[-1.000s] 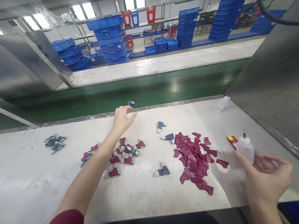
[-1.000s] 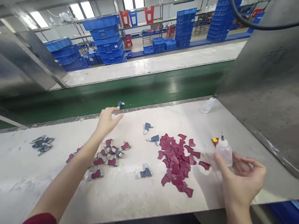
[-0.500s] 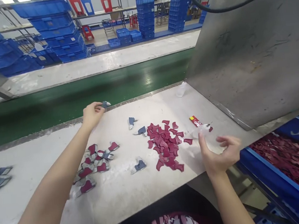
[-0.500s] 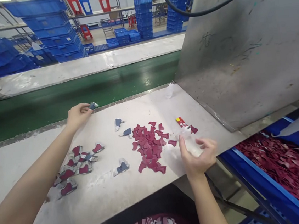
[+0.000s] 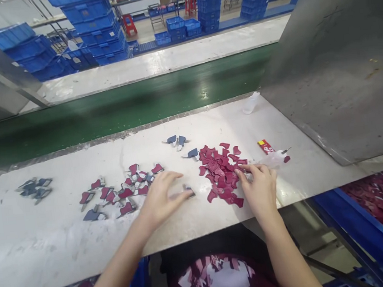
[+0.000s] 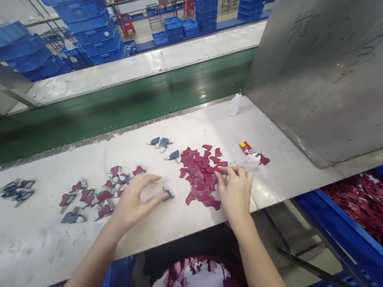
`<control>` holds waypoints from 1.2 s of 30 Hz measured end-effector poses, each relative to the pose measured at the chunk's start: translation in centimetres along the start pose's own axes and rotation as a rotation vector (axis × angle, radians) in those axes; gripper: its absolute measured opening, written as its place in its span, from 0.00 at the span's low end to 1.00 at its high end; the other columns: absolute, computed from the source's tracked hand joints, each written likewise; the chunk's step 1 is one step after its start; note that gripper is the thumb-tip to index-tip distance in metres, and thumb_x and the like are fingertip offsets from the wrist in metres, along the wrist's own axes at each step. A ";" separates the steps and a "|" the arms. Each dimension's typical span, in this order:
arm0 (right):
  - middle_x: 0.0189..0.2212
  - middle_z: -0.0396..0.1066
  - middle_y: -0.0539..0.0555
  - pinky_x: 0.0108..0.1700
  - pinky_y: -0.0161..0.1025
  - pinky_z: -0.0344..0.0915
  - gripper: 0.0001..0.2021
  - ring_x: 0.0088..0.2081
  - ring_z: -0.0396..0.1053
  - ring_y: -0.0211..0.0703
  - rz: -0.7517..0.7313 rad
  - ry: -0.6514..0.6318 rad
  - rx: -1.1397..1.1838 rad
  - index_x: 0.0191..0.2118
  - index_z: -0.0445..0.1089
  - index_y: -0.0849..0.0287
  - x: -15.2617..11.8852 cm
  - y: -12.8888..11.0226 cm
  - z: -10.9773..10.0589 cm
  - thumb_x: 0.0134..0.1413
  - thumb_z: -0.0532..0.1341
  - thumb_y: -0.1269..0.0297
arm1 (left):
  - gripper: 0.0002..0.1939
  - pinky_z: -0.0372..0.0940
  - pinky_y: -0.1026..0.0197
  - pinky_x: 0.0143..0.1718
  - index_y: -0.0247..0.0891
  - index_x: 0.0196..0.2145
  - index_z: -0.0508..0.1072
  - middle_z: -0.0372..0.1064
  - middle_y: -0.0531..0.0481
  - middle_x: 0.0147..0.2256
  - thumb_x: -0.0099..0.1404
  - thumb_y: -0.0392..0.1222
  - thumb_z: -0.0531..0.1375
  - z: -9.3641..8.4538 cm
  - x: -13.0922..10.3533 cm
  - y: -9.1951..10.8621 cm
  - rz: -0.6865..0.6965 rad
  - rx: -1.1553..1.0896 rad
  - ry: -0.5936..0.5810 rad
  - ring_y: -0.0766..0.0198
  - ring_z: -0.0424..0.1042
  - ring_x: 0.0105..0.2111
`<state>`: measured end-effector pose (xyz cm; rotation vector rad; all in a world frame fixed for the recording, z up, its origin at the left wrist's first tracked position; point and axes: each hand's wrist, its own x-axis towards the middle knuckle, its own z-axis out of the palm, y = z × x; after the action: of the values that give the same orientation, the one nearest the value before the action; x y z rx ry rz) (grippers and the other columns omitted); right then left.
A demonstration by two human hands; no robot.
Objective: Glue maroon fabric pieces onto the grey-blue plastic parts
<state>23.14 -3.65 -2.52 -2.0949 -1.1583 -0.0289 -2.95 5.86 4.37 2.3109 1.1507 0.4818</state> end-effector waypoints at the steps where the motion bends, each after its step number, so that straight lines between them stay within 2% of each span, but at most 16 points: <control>1: 0.38 0.72 0.62 0.49 0.54 0.61 0.17 0.43 0.62 0.56 0.009 -0.025 0.032 0.40 0.77 0.58 0.1 -0.1 -0.2 0.64 0.57 0.51 | 0.22 0.68 0.47 0.52 0.40 0.49 0.74 0.75 0.43 0.48 0.61 0.53 0.68 0.8 -1.3 0.1 -0.008 -0.024 -0.006 0.49 0.72 0.50; 3: 0.39 0.73 0.60 0.49 0.54 0.62 0.15 0.44 0.65 0.56 0.034 -0.052 0.125 0.41 0.74 0.58 0.1 -0.7 -0.7 0.64 0.56 0.52 | 0.21 0.67 0.47 0.53 0.41 0.48 0.75 0.74 0.43 0.48 0.59 0.48 0.71 2.3 -3.0 0.0 -0.044 -0.052 0.036 0.49 0.71 0.51; 5: 0.40 0.74 0.59 0.48 0.51 0.65 0.14 0.44 0.68 0.53 0.068 -0.088 0.275 0.43 0.71 0.56 -0.1 -1.5 -1.2 0.64 0.56 0.52 | 0.15 0.67 0.47 0.53 0.40 0.45 0.76 0.73 0.43 0.47 0.61 0.42 0.69 3.6 -3.9 -0.3 -0.093 -0.058 0.110 0.49 0.71 0.51; 8: 0.41 0.74 0.56 0.44 0.45 0.69 0.14 0.43 0.72 0.48 0.061 -0.254 0.540 0.45 0.72 0.54 -1.0 -3.6 -1.7 0.65 0.57 0.52 | 0.07 0.68 0.49 0.52 0.39 0.41 0.76 0.74 0.43 0.46 0.64 0.35 0.65 4.8 -4.1 -0.3 -0.107 -0.088 0.195 0.51 0.71 0.50; 10: 0.41 0.75 0.55 0.43 0.43 0.70 0.13 0.42 0.73 0.46 0.054 -0.390 0.687 0.45 0.75 0.53 -2.0 -5.2 -1.8 0.64 0.59 0.53 | 0.07 0.71 0.53 0.48 0.39 0.43 0.76 0.76 0.45 0.43 0.66 0.34 0.63 5.2 -4.0 0.3 -0.106 -0.149 0.227 0.55 0.75 0.45; 12: 0.37 0.76 0.53 0.41 0.41 0.71 0.14 0.39 0.74 0.44 0.133 -0.451 0.811 0.47 0.75 0.53 -2.9 -6.8 -1.8 0.60 0.63 0.53 | 0.08 0.73 0.58 0.41 0.39 0.44 0.75 0.78 0.48 0.39 0.67 0.35 0.63 5.3 -4.2 1.2 -0.121 -0.213 0.269 0.59 0.77 0.38; 14: 0.32 0.75 0.51 0.39 0.40 0.72 0.15 0.35 0.75 0.43 0.243 -0.432 0.890 0.46 0.75 0.54 -3.7 -8.1 -1.7 0.55 0.68 0.53 | 0.08 0.74 0.61 0.37 0.38 0.45 0.75 0.78 0.50 0.35 0.67 0.37 0.63 5.3 -4.4 2.3 -0.125 -0.262 0.339 0.62 0.77 0.32; 16: 0.30 0.75 0.51 0.38 0.39 0.72 0.15 0.33 0.75 0.42 0.304 -0.407 0.921 0.41 0.75 0.56 -4.2 -9.0 -1.9 0.52 0.70 0.53 | 0.08 0.75 0.63 0.37 0.38 0.44 0.77 0.79 0.51 0.34 0.67 0.38 0.64 5.2 -4.6 3.3 -0.102 -0.299 0.415 0.63 0.78 0.31; 20: 0.31 0.77 0.53 0.38 0.39 0.73 0.14 0.33 0.75 0.42 0.287 -0.380 0.916 0.38 0.76 0.57 -4.5 -9.7 -2.5 0.51 0.71 0.54 | 0.09 0.77 0.64 0.39 0.37 0.43 0.79 0.81 0.50 0.36 0.65 0.37 0.66 4.8 -4.9 4.5 -0.050 -0.357 0.500 0.64 0.80 0.32; 24: 0.30 0.77 0.52 0.36 0.38 0.72 0.12 0.32 0.74 0.41 0.233 -0.352 0.882 0.38 0.76 0.57 -4.6 -9.8 -3.1 0.52 0.70 0.55 | 0.09 0.79 0.63 0.40 0.38 0.42 0.81 0.82 0.49 0.38 0.63 0.36 0.67 4.4 -5.2 5.1 -0.055 -0.375 0.513 0.61 0.81 0.34; 30: 0.30 0.77 0.52 0.36 0.38 0.72 0.11 0.31 0.74 0.41 0.192 -0.382 0.870 0.37 0.76 0.57 -4.7 -9.8 -2.9 0.54 0.70 0.56 | 0.08 0.80 0.60 0.39 0.40 0.40 0.83 0.83 0.49 0.38 0.62 0.38 0.68 4.2 -5.5 5.5 -0.125 -0.383 0.505 0.58 0.82 0.34; 36: 0.31 0.77 0.52 0.36 0.38 0.73 0.10 0.32 0.74 0.41 0.177 -0.385 0.866 0.38 0.76 0.57 -4.7 -9.9 -3.0 0.55 0.69 0.57 | 0.09 0.80 0.62 0.36 0.38 0.40 0.83 0.83 0.48 0.38 0.61 0.36 0.68 4.2 -5.5 5.7 -0.146 -0.443 0.502 0.61 0.82 0.31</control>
<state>13.94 -5.69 3.84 -1.4262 -0.9392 0.8403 -0.35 -2.75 3.82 1.7548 1.2645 1.1760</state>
